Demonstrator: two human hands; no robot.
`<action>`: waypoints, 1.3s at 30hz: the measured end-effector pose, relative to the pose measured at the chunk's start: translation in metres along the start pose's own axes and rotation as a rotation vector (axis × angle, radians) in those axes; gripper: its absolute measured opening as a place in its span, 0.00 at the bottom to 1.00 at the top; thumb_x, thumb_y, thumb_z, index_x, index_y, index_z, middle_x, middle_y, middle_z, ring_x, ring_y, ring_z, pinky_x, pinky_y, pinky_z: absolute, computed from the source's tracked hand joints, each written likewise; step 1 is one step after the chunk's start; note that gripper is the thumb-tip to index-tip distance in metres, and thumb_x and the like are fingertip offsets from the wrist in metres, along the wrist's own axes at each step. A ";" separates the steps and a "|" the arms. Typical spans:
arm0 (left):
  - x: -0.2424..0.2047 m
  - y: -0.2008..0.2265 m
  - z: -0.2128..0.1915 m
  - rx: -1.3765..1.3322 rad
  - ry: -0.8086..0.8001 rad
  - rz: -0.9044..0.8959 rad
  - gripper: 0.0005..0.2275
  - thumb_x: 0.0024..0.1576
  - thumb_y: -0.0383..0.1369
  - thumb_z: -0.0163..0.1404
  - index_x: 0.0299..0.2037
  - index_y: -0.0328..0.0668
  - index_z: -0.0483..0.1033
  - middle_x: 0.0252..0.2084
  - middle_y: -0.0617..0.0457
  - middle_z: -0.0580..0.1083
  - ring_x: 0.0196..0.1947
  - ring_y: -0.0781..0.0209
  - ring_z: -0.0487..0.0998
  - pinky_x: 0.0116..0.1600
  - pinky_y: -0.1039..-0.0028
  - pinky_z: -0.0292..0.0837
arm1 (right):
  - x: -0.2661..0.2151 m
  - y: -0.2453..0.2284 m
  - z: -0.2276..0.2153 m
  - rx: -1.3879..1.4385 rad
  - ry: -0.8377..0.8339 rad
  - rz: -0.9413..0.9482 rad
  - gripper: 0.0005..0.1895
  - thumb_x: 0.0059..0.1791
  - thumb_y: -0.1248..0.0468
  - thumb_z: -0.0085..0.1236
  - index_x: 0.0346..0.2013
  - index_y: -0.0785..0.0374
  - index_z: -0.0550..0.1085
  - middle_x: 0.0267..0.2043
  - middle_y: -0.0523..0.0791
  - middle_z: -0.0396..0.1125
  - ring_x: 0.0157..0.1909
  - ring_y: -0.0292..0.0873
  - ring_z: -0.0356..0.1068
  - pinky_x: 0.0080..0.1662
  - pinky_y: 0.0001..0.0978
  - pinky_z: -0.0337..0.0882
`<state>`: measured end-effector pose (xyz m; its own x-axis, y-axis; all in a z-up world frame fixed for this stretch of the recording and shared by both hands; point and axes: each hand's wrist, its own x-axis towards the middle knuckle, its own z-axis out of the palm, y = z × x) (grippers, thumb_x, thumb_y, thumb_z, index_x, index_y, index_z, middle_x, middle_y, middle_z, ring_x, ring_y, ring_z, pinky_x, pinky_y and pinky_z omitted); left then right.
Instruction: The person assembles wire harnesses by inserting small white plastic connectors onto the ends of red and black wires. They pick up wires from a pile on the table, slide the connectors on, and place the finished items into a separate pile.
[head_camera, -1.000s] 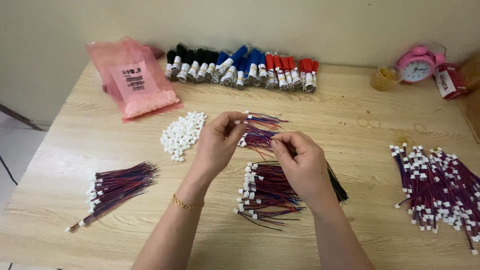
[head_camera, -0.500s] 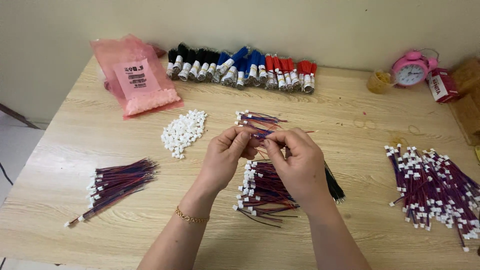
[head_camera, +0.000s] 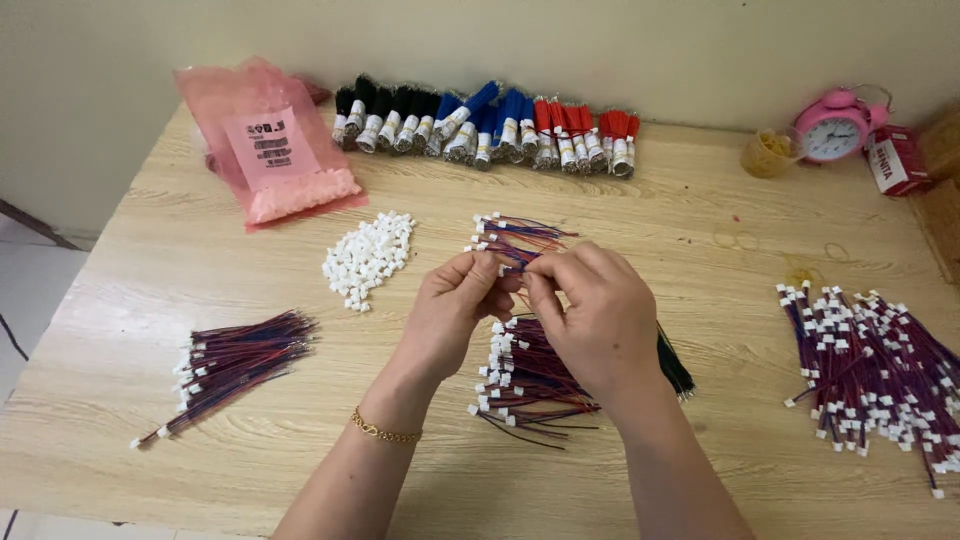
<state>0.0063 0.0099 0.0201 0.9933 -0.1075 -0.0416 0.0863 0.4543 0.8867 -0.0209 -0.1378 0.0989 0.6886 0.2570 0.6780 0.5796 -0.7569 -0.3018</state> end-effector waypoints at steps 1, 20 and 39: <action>0.001 -0.001 0.000 0.000 -0.003 0.000 0.14 0.61 0.40 0.47 0.39 0.35 0.78 0.29 0.44 0.77 0.25 0.63 0.77 0.32 0.77 0.79 | 0.000 0.000 -0.001 -0.002 0.002 0.001 0.01 0.46 0.64 0.60 0.31 0.56 0.76 0.24 0.41 0.64 0.30 0.44 0.70 0.37 0.34 0.70; 0.001 -0.009 0.004 -0.106 -0.038 -0.068 0.14 0.61 0.40 0.47 0.42 0.34 0.76 0.29 0.47 0.76 0.27 0.64 0.78 0.35 0.76 0.80 | -0.005 -0.002 0.000 0.109 -0.063 0.302 0.03 0.45 0.63 0.59 0.26 0.53 0.75 0.22 0.42 0.64 0.29 0.44 0.71 0.34 0.32 0.70; -0.003 -0.032 0.006 -0.091 -0.033 -0.066 0.12 0.62 0.37 0.46 0.41 0.34 0.75 0.28 0.48 0.74 0.27 0.60 0.79 0.35 0.73 0.79 | -0.013 0.006 0.009 0.148 -0.158 0.385 0.03 0.45 0.61 0.58 0.26 0.54 0.75 0.23 0.44 0.67 0.33 0.46 0.72 0.35 0.32 0.71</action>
<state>0.0002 -0.0097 -0.0057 0.9822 -0.1689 -0.0822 0.1601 0.5238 0.8367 -0.0229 -0.1402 0.0826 0.9184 0.0705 0.3894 0.3157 -0.7240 -0.6133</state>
